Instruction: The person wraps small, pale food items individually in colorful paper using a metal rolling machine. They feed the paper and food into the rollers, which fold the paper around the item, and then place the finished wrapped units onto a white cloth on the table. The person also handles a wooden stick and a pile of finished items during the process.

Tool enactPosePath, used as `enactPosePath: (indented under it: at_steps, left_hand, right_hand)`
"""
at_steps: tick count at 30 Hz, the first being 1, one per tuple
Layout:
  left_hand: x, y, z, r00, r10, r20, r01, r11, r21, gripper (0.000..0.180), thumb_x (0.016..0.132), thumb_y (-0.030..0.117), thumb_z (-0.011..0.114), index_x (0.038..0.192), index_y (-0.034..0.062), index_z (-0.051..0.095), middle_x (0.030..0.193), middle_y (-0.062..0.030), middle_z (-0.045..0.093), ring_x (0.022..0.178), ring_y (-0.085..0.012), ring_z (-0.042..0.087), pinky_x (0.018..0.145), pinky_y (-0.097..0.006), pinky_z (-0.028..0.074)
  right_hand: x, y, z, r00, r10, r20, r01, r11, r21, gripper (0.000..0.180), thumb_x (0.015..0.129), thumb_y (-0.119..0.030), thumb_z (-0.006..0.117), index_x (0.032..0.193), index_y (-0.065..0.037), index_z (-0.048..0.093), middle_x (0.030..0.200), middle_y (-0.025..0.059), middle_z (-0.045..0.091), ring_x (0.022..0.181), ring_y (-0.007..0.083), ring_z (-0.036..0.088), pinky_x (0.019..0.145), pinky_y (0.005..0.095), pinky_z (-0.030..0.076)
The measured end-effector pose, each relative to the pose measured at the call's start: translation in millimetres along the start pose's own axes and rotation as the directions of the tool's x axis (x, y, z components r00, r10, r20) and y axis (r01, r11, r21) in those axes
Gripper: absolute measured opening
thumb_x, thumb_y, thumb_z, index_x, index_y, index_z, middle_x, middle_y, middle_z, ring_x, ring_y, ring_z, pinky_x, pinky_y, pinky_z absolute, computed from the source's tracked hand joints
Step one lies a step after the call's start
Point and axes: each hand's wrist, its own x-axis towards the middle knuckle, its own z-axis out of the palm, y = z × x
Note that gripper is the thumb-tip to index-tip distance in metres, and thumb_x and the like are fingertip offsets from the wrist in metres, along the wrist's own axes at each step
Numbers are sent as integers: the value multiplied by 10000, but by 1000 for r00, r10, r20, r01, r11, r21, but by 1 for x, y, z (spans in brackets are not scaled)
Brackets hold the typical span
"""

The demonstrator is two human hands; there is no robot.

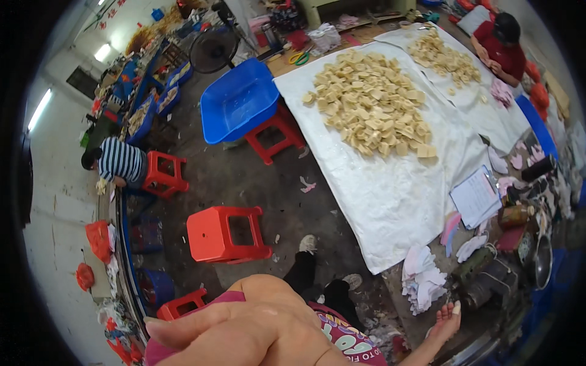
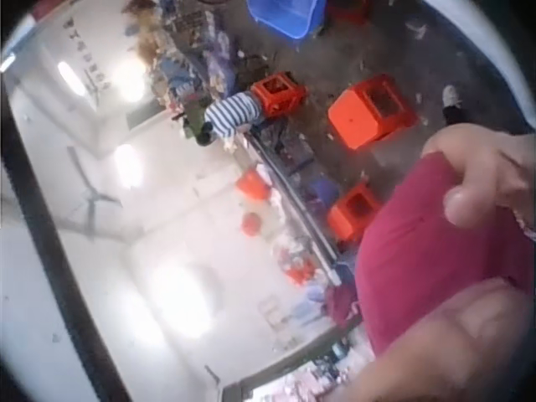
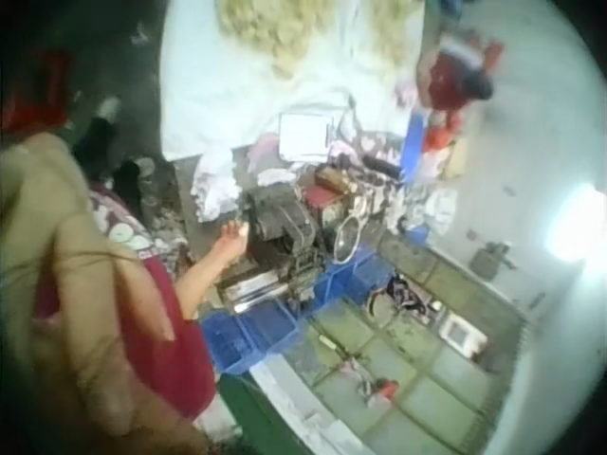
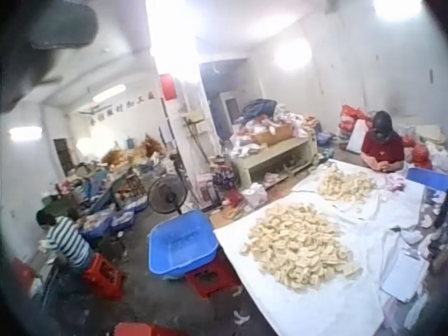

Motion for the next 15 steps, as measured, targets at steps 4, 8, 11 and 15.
enactPosePath:
  at_steps: [4, 8, 11, 15]
  left_hand:
    - [-31, 45, -18, 998, 30, -55, -28, 999, 35, 755, 889, 566, 457, 1428, 64, 290, 1146, -193, 560, 1134, -310, 506, 989, -462, 360]
    - [-75, 105, -45, 991, 73, -115, -64, 995, 76, 737, 892, 539, 481, 1418, 53, 307, 1150, -177, 563, 1138, -287, 504, 996, -444, 355]
    - [-112, 155, -65, 978, 141, -151, -125, 986, 111, 724, 894, 519, 499, 1411, 45, 319, 1153, -164, 566, 1141, -269, 503, 1001, -430, 352]
    - [-171, 221, -93, 946, 237, -221, -207, 967, 151, 706, 897, 492, 523, 1402, 34, 335, 1157, -148, 569, 1145, -245, 501, 1008, -411, 348]
  right_hand:
    - [-28, -23, 58, 997, -82, 15, 82, 997, 12, 336, 876, -328, 643, 1125, -104, 617, 894, -11, 630, 723, 78, 576, 623, 234, 461]
    - [-63, -22, 131, 984, -151, 98, 150, 989, 15, 316, 895, -311, 619, 1133, -102, 613, 898, -13, 626, 712, 74, 573, 624, 230, 455]
    - [-98, -9, 198, 980, -130, 153, 139, 989, -49, 307, 906, -279, 592, 1155, -101, 601, 894, -5, 627, 720, 89, 576, 605, 227, 456]
    - [-145, 14, 304, 949, -98, 299, 134, 986, -101, 319, 914, -241, 566, 1190, -82, 576, 902, 14, 633, 727, 103, 583, 600, 229, 461]
